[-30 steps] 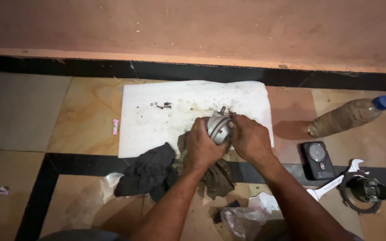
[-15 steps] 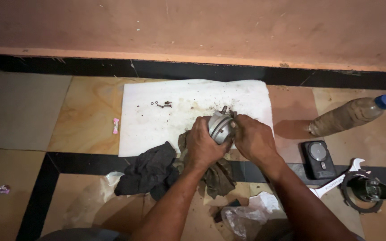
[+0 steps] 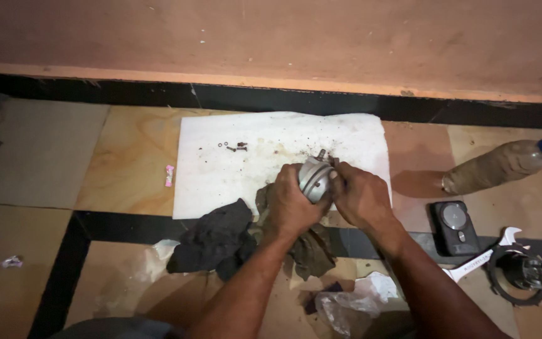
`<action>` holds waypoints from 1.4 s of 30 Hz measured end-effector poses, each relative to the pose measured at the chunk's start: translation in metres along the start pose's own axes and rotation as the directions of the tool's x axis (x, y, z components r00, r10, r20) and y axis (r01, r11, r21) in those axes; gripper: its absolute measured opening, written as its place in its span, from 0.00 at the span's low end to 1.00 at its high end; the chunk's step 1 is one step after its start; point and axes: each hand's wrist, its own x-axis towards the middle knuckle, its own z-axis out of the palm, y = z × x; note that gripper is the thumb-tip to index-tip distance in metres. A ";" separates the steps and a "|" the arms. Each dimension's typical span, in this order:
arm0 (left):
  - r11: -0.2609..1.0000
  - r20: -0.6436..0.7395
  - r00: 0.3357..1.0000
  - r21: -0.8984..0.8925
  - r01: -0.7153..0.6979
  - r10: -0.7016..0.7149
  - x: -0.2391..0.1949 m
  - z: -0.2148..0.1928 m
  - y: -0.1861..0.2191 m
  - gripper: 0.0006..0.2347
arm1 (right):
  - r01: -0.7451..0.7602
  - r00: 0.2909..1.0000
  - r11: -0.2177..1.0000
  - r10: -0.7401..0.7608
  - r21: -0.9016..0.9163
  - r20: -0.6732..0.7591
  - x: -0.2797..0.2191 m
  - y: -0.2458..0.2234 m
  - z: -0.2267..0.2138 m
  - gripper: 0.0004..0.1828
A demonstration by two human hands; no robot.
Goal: The person scrubs a cylindrical metal mechanical part with a dark cloth and a red-handled screwdriver to remove grime. They repeatedly wipe the exterior and interior surfaces of the part, occasionally using the screwdriver to scrape specific areas. The person also uses pliers to manipulate a small component on the part.
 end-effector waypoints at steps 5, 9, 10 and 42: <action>0.997 -0.077 0.996 0.053 -0.049 0.053 0.001 0.003 0.000 0.32 | -0.437 0.857 0.866 0.320 0.241 0.403 0.022 0.014 0.000 0.16; 0.981 -0.161 0.982 -0.183 0.072 -0.102 -0.002 0.004 0.000 0.31 | -0.254 0.967 0.864 0.241 0.435 0.086 0.004 -0.023 -0.014 0.12; 0.943 -0.172 0.960 -0.288 0.165 -0.220 -0.001 0.005 0.000 0.32 | -0.223 0.973 0.871 0.224 0.438 0.049 0.003 -0.035 -0.019 0.11; 0.890 -0.109 0.904 -0.259 0.375 -0.413 0.001 0.022 -0.008 0.31 | 0.335 0.925 0.925 -0.287 -0.178 0.247 0.142 -0.139 0.164 0.06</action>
